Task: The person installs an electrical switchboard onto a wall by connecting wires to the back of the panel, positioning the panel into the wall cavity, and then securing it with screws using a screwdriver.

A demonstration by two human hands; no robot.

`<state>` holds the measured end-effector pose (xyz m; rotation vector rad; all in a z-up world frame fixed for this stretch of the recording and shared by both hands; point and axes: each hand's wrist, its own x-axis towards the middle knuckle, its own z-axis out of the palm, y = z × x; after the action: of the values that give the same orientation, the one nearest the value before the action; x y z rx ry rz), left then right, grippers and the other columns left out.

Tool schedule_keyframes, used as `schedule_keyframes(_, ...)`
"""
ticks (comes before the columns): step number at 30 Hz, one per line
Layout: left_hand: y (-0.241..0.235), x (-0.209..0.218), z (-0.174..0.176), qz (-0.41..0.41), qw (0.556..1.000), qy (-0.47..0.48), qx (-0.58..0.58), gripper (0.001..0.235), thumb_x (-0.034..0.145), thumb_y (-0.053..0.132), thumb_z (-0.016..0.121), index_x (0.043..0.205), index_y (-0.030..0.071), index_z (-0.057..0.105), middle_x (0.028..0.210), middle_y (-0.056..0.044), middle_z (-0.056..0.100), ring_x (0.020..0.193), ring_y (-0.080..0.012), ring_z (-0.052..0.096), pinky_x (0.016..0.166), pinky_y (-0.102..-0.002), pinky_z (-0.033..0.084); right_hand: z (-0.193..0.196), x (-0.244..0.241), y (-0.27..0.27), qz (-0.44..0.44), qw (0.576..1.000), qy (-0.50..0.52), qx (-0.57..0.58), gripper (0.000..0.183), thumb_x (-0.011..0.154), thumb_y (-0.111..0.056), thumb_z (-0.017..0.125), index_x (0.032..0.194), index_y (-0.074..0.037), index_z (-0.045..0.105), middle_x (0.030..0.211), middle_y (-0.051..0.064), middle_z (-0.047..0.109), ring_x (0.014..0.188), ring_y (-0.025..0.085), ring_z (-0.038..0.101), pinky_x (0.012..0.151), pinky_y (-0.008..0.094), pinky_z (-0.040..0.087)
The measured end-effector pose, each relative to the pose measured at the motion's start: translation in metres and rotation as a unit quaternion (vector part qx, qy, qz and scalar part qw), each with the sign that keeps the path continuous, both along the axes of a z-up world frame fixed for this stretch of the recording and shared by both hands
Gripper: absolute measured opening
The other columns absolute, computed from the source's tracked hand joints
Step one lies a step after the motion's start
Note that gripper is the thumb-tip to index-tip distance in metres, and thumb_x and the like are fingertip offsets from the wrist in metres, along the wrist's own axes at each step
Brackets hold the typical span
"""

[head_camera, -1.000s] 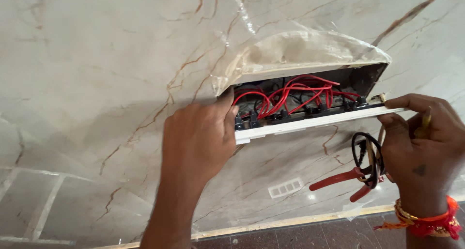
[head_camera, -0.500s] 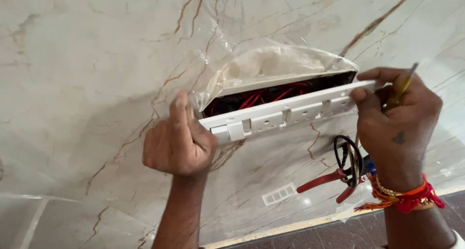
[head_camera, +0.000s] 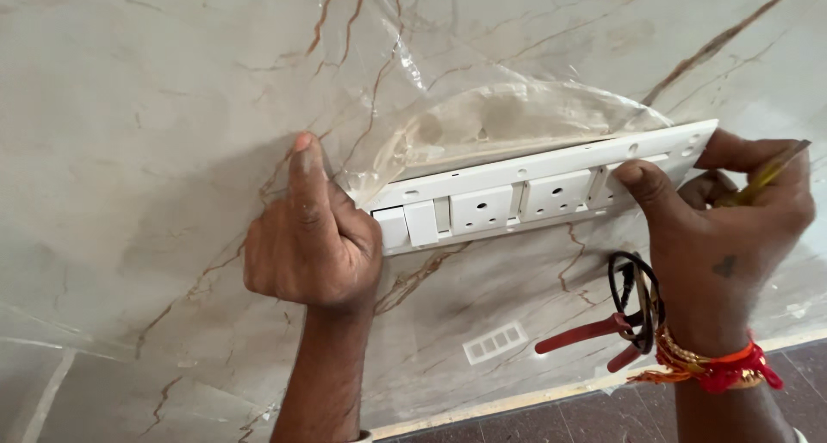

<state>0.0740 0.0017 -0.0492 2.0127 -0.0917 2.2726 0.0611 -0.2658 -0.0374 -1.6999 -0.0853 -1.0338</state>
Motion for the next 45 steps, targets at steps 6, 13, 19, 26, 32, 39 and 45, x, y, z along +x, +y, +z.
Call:
schedule_keyframes(6,0.002,0.003,0.008,-0.044,0.999,0.011,0.015,0.026,0.113,-0.001,0.063,0.138,0.006,0.063,0.1,-0.005,0.074,0.067,-0.0142,0.063,0.058,-0.031,0.042,-0.006,0.013,-0.013,-0.005,0.998,0.061,0.0,0.048,0.078,-0.031,0.091,0.1,-0.009,0.054,0.084,-0.002,0.063,0.073,0.0,0.061,0.058,0.015,0.048)
schedule_keyframes(13,0.003,0.008,-0.005,-0.05,0.998,0.03,0.007,0.023,0.118,0.0,0.06,0.14,0.007,0.063,0.12,-0.006,0.078,0.08,-0.0139,0.073,0.066,-0.028,0.05,-0.031,0.026,-0.021,-0.008,0.999,0.004,-0.044,0.047,0.091,-0.02,0.097,0.106,-0.002,0.057,0.089,0.004,0.065,0.076,0.004,0.061,0.063,0.017,0.049)
schedule_keyframes(19,-0.003,0.009,-0.005,-0.069,0.998,0.001,-0.003,0.021,0.12,0.001,0.058,0.14,0.004,0.061,0.118,-0.008,0.076,0.087,-0.0177,0.077,0.072,-0.03,0.056,-0.022,0.031,-0.015,-0.019,0.998,-0.06,0.004,0.046,0.088,-0.022,0.095,0.107,-0.005,0.057,0.096,0.003,0.066,0.072,0.003,0.062,0.061,0.016,0.052)
schedule_keyframes(26,-0.006,-0.021,-0.023,-0.072,0.994,-0.01,-0.081,0.012,0.116,-0.001,0.057,0.126,-0.001,0.063,0.098,-0.012,0.069,0.063,-0.0183,0.055,0.058,-0.03,0.04,-0.008,0.019,-0.014,-0.018,0.999,-0.024,-0.04,0.048,0.087,-0.022,0.093,0.106,-0.005,0.052,0.103,0.007,0.064,0.081,0.004,0.065,0.064,0.017,0.055)
schedule_keyframes(32,-0.075,0.012,-0.019,-0.199,0.967,0.076,0.142,0.026,0.109,0.025,0.068,0.13,0.009,0.067,0.063,0.006,0.053,0.05,-0.0073,0.039,0.048,-0.028,0.027,-0.006,0.013,-0.014,-0.021,1.0,-0.003,-0.014,0.048,0.086,-0.018,0.094,0.104,-0.004,0.051,0.1,0.007,0.065,0.072,0.002,0.058,0.056,0.017,0.045)
schedule_keyframes(39,-0.083,0.021,0.001,-0.107,0.965,0.074,0.229,0.033,0.111,0.024,0.07,0.139,0.009,0.064,0.063,0.01,0.054,0.053,-0.0015,0.04,0.049,-0.025,0.027,-0.021,0.018,-0.016,-0.009,1.0,-0.02,-0.018,0.046,0.093,-0.012,0.096,0.104,-0.001,0.053,0.102,0.009,0.067,0.071,0.001,0.057,0.061,0.019,0.046)
schedule_keyframes(45,-0.081,0.016,-0.001,-0.151,0.964,0.056,0.211,0.05,0.109,0.024,0.077,0.148,0.008,0.051,0.065,0.01,0.048,0.056,-0.0027,0.042,0.051,-0.026,0.026,-0.008,0.009,-0.012,-0.099,0.992,-0.01,-0.08,0.051,0.079,-0.024,0.094,0.104,0.0,0.056,0.099,0.006,0.064,0.062,0.003,0.051,0.051,0.02,0.042)
